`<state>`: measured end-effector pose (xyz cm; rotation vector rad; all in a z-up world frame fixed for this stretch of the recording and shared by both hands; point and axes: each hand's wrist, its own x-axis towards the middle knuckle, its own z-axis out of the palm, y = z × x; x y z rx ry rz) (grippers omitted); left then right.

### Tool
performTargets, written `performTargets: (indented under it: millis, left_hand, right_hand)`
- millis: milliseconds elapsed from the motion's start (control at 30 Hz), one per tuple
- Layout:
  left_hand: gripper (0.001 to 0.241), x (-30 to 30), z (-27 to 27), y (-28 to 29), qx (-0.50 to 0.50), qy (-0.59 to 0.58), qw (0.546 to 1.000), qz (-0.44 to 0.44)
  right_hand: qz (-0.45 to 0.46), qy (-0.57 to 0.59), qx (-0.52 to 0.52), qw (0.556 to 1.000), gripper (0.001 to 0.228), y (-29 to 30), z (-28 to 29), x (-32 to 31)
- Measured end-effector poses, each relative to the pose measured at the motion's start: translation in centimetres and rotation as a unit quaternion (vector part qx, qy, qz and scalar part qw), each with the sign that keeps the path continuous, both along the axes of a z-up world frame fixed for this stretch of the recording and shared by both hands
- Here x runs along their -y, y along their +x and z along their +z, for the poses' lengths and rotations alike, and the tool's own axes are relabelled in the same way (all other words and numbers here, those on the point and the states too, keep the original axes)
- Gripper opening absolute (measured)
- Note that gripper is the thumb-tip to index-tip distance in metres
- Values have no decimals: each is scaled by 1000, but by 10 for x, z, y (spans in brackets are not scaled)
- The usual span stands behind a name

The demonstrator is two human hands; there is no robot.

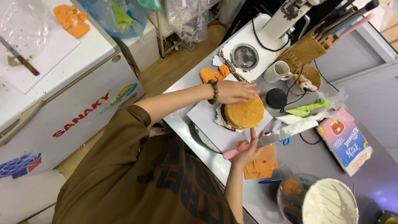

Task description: The person spreads white cream over a chocolate cake layer on a paper board using a spatula, then places a second layer on top. They unwrap plastic-wrapped cake layers, trim a yellow sponge layer with a knife, and stack it onto the cream-covered cake, adding more cream between layers.

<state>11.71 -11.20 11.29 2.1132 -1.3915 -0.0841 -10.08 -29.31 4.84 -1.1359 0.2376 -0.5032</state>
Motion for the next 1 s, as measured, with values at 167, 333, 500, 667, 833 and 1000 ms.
performTargets:
  millis: [167,333,500,667,833,1000]
  left_hand:
    - [50,20,16,-26,97,24,992,-81]
    - [54,55,-19,-28,142,86,981,-98]
    - [53,55,-25,-37,141,89,984,-65]
    - [57,51,-22,-42,131,90,987,-39]
    - [53,17,18,-32,-88,-69,994,-7]
    - [50,-29,60,-43,-44,-204,972,104]
  right_hand:
    - [-39,-33,7,999,53,-12,6,-30]
    - [-21,-44,14,999,37,-11,-36,-23]
    - [-12,-21,11,1000,32,-13,-28,-22]
    - [15,-19,14,1000,34,-11,-28,-13]
    - [26,-66,19,997,31,-13,-10,-13]
    - [-50,-117,24,992,27,-25,-14,-7]
